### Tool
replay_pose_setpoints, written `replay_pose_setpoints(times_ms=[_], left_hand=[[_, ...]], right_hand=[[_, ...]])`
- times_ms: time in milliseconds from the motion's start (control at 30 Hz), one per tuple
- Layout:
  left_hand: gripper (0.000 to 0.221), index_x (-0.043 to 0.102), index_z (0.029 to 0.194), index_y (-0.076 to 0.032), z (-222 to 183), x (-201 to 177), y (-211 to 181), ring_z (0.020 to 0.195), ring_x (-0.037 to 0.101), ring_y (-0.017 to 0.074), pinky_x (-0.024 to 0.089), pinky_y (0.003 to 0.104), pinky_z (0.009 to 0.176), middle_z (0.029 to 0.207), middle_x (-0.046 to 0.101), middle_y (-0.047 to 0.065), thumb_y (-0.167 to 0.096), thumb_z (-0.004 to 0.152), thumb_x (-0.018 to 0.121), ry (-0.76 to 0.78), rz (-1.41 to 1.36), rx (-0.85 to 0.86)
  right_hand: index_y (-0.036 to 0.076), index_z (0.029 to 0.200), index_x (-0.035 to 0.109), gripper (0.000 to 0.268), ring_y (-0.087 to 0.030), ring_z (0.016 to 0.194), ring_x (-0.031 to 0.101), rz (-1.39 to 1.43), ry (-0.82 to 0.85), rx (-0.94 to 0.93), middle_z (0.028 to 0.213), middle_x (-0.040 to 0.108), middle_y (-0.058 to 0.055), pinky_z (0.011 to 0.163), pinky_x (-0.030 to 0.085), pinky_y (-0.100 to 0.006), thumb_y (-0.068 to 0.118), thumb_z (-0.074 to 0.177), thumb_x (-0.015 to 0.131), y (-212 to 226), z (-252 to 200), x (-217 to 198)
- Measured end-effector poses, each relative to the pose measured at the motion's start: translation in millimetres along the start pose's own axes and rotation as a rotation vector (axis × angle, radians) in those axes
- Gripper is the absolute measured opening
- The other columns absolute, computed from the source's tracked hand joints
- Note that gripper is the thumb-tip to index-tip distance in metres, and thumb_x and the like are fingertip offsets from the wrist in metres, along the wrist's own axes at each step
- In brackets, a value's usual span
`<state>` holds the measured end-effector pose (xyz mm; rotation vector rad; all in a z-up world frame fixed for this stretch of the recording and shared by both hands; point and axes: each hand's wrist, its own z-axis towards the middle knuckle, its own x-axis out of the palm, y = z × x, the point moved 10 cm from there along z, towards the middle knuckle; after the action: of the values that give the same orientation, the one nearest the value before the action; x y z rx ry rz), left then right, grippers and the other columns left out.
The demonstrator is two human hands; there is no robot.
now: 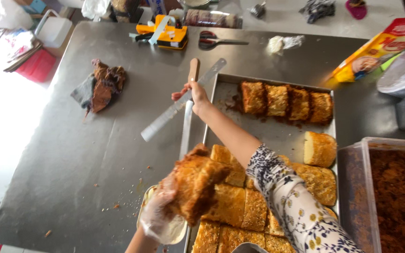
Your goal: The person picks up bread rolls, coats them with a shredded meat filling by hand from a plastic container, and arranges the finished rolls onto a metal tray.
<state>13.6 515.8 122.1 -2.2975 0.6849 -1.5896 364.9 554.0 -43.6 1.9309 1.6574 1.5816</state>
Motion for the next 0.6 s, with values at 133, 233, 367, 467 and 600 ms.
replay_pose_setpoints(times_ms=[133, 233, 367, 467, 600], left_hand=[[0.086, 0.045, 0.14, 0.002, -24, -11, -41, 0.117, 0.061, 0.0331, 0.051, 0.046, 0.102, 0.13, 0.059, 0.02, -0.025, 0.068, 0.082, -0.036, -0.043, 0.153], [0.071, 0.049, 0.129, -0.002, -43, -37, -70, 0.119, 0.061, 0.0332, 0.051, 0.048, 0.101, 0.13, 0.06, 0.017, -0.027, 0.071, 0.081, -0.107, -0.064, 0.31], [0.057, 0.052, 0.125, -0.005, -50, -62, -96, 0.118, 0.061, 0.0322, 0.052, 0.05, 0.096, 0.129, 0.06, 0.017, -0.027, 0.08, 0.078, -0.097, -0.04, 0.439], [0.059, 0.052, 0.129, -0.005, -46, -71, -98, 0.117, 0.06, 0.0302, 0.052, 0.048, 0.096, 0.129, 0.059, 0.017, -0.03, 0.082, 0.075, -0.133, -0.007, 0.471], [0.064, 0.049, 0.132, -0.004, -38, -73, -96, 0.117, 0.06, 0.0292, 0.053, 0.047, 0.098, 0.13, 0.059, 0.016, -0.033, 0.081, 0.074, -0.183, 0.031, 0.472]], right_hand=[[0.005, 0.091, 0.049, 0.022, -0.031, 0.06, 0.065, 0.108, -0.028, 0.112, 0.063, 0.058, -0.015, 0.06, 0.064, -0.046, 0.026, 0.095, 0.056, -49, 30, -22], [0.001, 0.092, 0.049, 0.023, -0.03, 0.062, 0.066, 0.02, -0.082, 0.21, 0.064, 0.055, -0.012, 0.063, 0.062, -0.045, 0.015, 0.096, 0.067, -72, 48, -47], [-0.003, 0.091, 0.049, 0.019, -0.026, 0.061, 0.063, 0.059, -0.11, 0.207, 0.069, 0.057, -0.012, 0.068, 0.064, -0.05, 0.006, 0.095, 0.065, -100, 52, -59], [-0.005, 0.09, 0.048, 0.02, -0.03, 0.06, 0.062, 0.216, -0.156, 0.214, 0.071, 0.056, -0.017, 0.069, 0.063, -0.052, 0.012, 0.097, 0.055, -113, 49, -58], [-0.004, 0.094, 0.046, 0.01, -0.03, 0.067, 0.064, 0.34, -0.048, 0.094, 0.077, 0.057, -0.018, 0.074, 0.067, -0.052, 0.003, 0.099, 0.052, -94, 56, -44]])
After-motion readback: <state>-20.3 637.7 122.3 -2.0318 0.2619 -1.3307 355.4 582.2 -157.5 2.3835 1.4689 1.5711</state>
